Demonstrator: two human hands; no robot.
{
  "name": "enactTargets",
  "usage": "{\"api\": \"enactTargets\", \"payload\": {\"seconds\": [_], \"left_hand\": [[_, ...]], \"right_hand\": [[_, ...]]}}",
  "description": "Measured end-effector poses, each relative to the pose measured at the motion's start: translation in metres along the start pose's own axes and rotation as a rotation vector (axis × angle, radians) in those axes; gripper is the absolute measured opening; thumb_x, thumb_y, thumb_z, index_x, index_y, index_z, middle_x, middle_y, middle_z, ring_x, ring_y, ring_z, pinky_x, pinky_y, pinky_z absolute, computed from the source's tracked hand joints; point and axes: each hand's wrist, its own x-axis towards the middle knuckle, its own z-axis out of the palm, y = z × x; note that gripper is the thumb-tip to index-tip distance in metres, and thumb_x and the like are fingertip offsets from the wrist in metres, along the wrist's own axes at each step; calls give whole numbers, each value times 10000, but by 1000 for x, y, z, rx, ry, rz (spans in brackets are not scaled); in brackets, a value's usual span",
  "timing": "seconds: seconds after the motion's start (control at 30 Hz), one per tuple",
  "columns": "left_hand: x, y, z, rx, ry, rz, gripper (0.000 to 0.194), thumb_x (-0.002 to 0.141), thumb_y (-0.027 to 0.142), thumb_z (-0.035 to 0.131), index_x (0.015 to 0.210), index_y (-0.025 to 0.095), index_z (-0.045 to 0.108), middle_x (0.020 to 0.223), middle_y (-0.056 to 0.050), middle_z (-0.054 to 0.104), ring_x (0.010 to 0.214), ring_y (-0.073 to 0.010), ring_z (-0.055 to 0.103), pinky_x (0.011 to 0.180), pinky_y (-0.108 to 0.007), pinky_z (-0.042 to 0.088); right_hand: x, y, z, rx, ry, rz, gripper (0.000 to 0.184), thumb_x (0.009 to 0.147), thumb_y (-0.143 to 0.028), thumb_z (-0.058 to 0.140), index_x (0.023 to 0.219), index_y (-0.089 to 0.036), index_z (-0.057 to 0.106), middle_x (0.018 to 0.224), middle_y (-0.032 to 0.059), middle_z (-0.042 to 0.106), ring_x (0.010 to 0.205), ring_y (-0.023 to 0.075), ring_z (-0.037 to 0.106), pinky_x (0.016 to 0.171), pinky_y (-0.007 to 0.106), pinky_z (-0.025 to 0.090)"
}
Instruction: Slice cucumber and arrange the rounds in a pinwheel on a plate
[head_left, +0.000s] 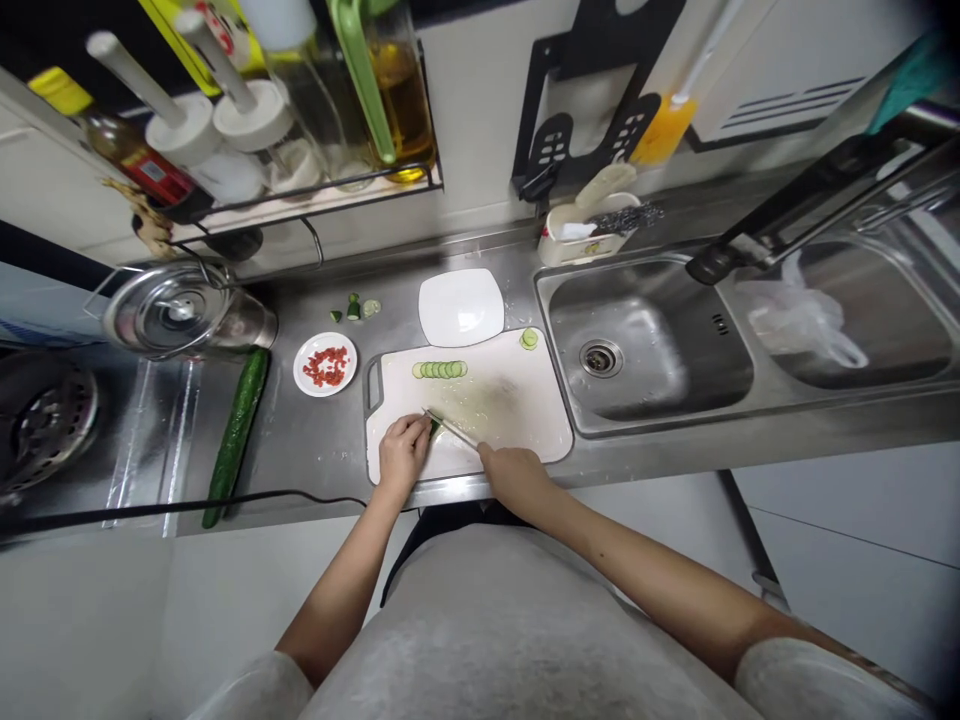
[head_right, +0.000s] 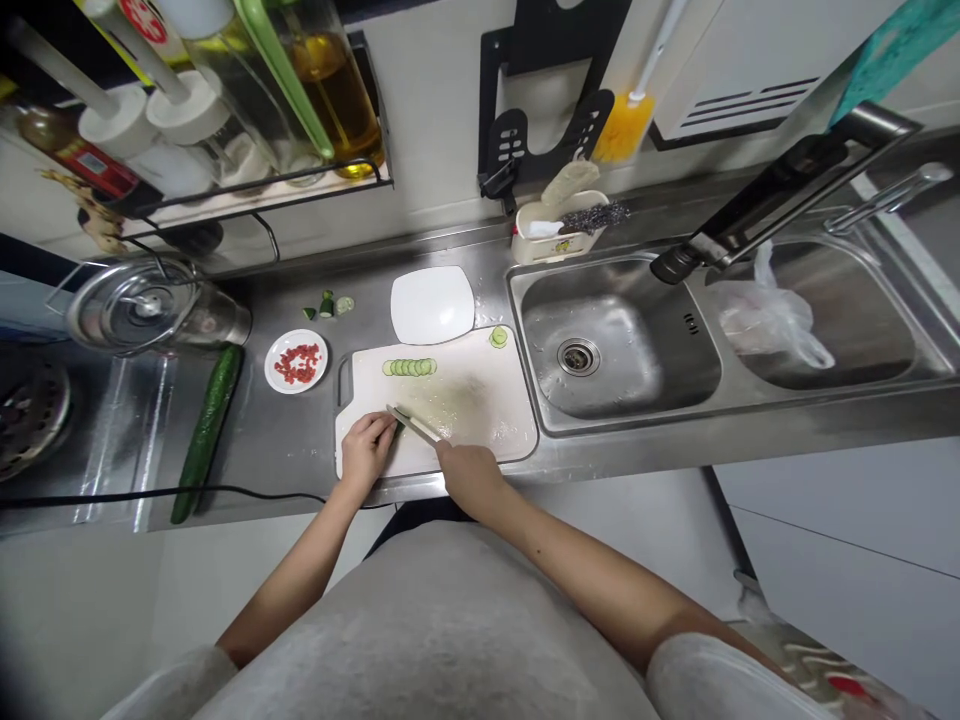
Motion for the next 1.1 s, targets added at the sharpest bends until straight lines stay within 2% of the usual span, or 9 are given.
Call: {"api": "enactTargets", "payload": {"seconds": [0.4,0.73,1.1], "left_hand": [[-2,-6,3,-31,-12,4,212,909,281,501,949,221,700,971,-54,683,893,-161,627,817,-286,497],[-1,-4,3,-27,-24,2,213,909,275,494,940,222,697,972,-61,682,900,-170,624,821,-305,499],[1,-2,1,-62,-19,-10,223,914,286,493,964,214,698,985,-61,684,916,-167,623,846,-311,497]], "right_hand": [[9,-3,-8,45,-1,-26,314,852,-39,360,1090,-137,540,902,141,701,904,237,678,723,296,472],[15,3,-17,38,-21,-89,330,871,-63,366,1136,-130,551,926,159,696,921,236,672,740,308,476],[26,10,-15,20,-59,-116,321,833,-56,409,1100,-138,566,916,141,693,893,240,669,718,316,475]]}}
